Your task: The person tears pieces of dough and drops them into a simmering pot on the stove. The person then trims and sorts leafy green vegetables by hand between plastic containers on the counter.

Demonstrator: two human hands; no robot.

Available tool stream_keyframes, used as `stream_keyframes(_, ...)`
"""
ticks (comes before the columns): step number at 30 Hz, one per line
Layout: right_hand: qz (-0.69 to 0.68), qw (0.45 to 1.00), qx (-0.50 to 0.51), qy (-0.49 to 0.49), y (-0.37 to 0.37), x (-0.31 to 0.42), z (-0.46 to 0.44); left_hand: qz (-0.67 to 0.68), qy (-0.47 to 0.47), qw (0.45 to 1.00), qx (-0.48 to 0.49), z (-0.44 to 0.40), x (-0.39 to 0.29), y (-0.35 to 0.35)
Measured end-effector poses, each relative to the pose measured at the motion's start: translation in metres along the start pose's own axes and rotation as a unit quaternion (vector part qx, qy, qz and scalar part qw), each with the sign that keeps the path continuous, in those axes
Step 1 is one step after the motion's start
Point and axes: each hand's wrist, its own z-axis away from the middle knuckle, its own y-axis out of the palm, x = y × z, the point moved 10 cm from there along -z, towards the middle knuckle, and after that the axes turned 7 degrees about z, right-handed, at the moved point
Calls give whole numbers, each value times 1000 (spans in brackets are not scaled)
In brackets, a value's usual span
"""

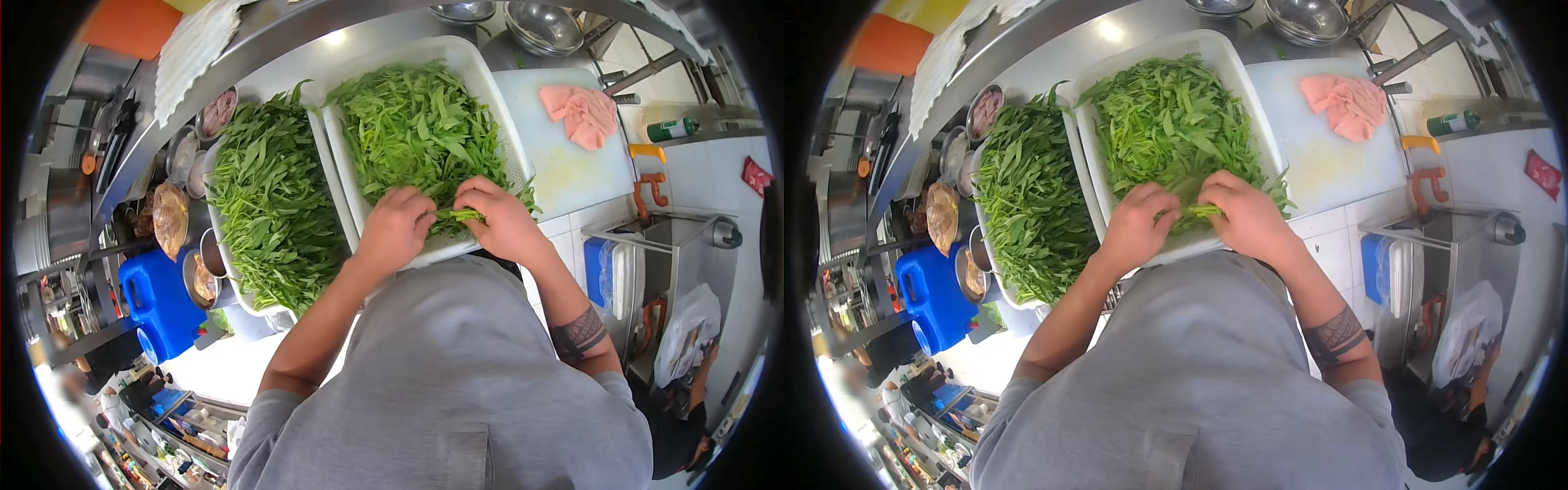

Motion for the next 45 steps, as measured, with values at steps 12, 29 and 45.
stream_keyframes(12,-297,936,-151,116,-51,-62,-13,-189,71,974,-106,-63,23,-40)
stream_keyframes(29,277,921,249,115,86,-61,-25,-367,-84,924,63,-136,51,-56)
stream_keyframes(45,223,901,363,78,95,-66,-3,-255,-150,939,178,-132,48,-40)
